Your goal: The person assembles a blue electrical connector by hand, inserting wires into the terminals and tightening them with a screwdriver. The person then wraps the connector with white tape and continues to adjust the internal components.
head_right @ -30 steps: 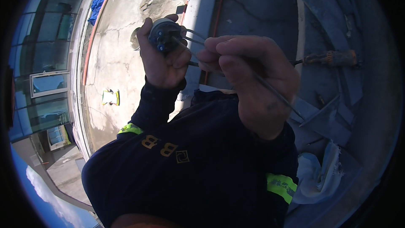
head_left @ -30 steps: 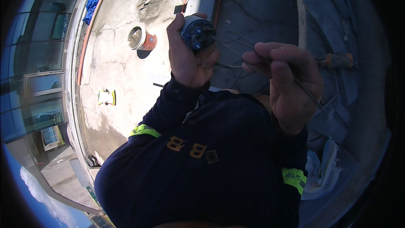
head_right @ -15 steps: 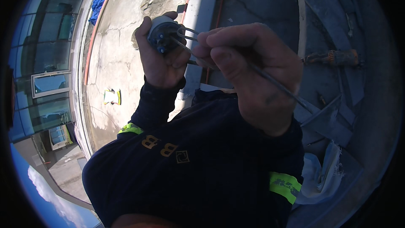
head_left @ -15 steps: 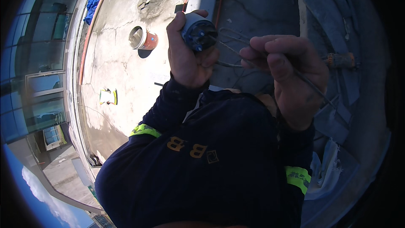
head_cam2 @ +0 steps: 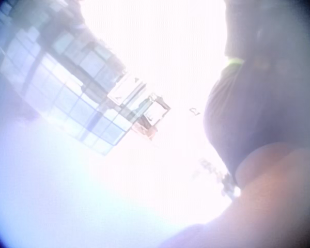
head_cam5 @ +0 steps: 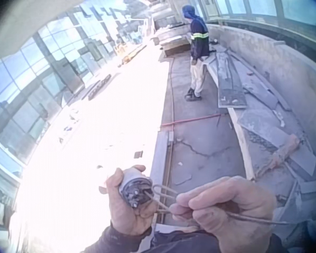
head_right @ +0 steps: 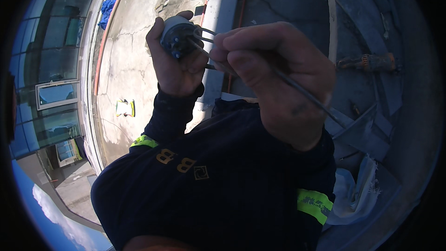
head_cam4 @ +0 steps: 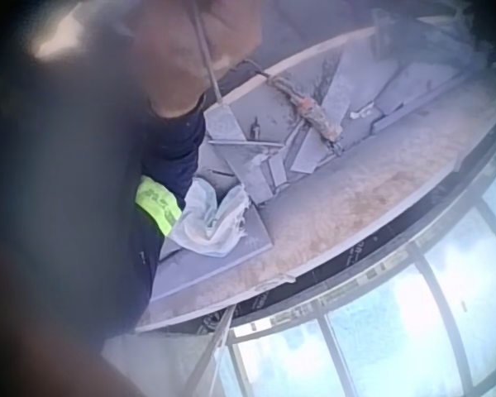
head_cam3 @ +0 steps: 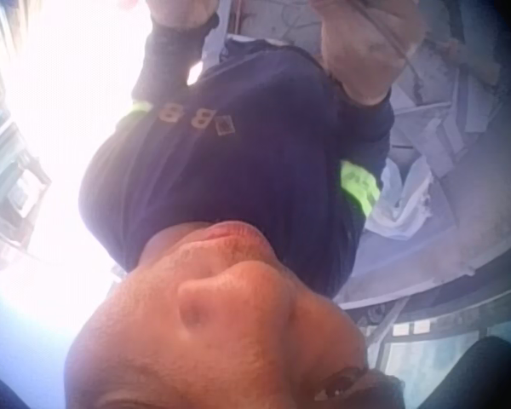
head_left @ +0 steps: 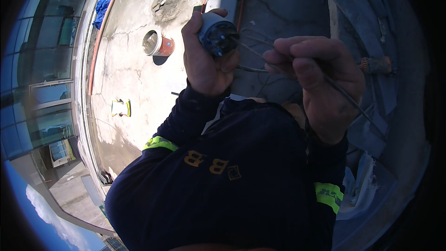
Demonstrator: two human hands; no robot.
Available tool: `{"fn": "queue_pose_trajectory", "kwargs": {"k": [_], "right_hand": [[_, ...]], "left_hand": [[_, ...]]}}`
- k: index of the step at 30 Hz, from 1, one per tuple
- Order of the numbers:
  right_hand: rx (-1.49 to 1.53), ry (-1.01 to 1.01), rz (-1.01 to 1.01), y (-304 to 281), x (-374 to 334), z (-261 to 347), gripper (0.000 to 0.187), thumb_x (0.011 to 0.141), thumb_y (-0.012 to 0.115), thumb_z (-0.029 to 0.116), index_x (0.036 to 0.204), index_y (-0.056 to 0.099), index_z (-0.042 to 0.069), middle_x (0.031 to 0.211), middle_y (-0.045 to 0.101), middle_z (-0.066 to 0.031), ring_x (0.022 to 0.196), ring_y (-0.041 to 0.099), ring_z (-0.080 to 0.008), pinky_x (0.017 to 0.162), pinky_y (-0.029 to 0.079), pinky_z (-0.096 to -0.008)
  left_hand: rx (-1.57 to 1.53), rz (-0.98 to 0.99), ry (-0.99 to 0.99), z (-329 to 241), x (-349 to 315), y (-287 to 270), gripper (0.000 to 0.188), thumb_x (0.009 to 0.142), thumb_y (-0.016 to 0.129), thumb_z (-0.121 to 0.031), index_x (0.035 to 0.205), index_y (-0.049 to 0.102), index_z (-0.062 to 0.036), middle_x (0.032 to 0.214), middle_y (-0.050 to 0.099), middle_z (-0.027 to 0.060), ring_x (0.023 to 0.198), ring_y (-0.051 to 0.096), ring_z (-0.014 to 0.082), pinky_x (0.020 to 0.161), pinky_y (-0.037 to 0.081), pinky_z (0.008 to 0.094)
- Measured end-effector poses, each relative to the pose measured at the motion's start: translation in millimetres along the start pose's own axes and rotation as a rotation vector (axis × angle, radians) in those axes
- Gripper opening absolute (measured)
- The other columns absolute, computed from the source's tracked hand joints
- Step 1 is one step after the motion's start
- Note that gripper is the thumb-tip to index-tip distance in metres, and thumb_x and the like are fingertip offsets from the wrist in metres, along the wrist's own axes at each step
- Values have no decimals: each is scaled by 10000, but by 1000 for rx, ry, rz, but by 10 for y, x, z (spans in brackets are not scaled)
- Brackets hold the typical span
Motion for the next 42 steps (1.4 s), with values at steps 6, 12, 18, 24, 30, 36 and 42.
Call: {"fn": "queue_pose_trajectory", "kwargs": {"k": [6,12,18,24,30,36,42], "right_hand": [[-34,31,41,51,24,-18,139,974,593,45,1080,610,-43,1075,684,-214,951,720,-292,811,631,-394],[168,48,-31,-58,81,-164,119,974,574,16,1067,618,-45,1080,680,-217,961,714,-296,810,629,-404],[-365,-286,4,122,-96,-35,106,922,607,-56,1022,635,-36,1070,682,-215,956,714,-288,807,629,-377],[-669,-490,-119,149,-354,64,173,852,661,-109,1005,645,-29,1042,691,-199,948,720,-283,797,628,-331],[-750,-636,-184,-29,-719,387,136,984,522,-27,1087,588,-85,1150,610,-296,957,702,-398,831,637,-415],[-814,-582,-342,-320,-852,508,190,1019,471,33,1092,564,-115,1141,591,-320,977,685,-436,815,640,-475],[-474,-368,-394,-250,-696,314,94,948,608,-2,1004,635,-72,1039,672,-249,958,711,-327,808,631,-359]], "left_hand": [[38,-93,100,-71,-32,-13,493,955,498,-534,1118,583,-76,734,617,43,516,556,128,395,376,247],[41,-42,118,-126,-5,52,498,949,485,-530,1113,586,-70,789,652,58,528,559,128,404,381,246],[63,4,81,-52,212,24,480,950,511,-504,1114,584,-58,778,627,55,539,566,136,427,415,241],[58,105,-96,86,302,208,523,935,537,-517,1108,609,-28,741,639,42,459,521,101,390,391,216],[111,-24,-64,128,615,54,452,952,515,-473,1042,632,-45,675,584,9,418,405,84,368,289,219],[86,-3,-69,-12,694,-121,416,971,481,-470,935,628,-83,668,575,2,433,406,81,380,273,225],[68,8,-102,27,596,-67,420,975,474,-466,932,635,-81,648,560,-9,407,373,77,374,259,230]]}}
Point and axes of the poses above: each hand's wrist, its own x-axis towards the middle knuckle, its own y-axis out of the palm, z = x × y, the point moved 7 cm from there along x, towards the middle knuckle
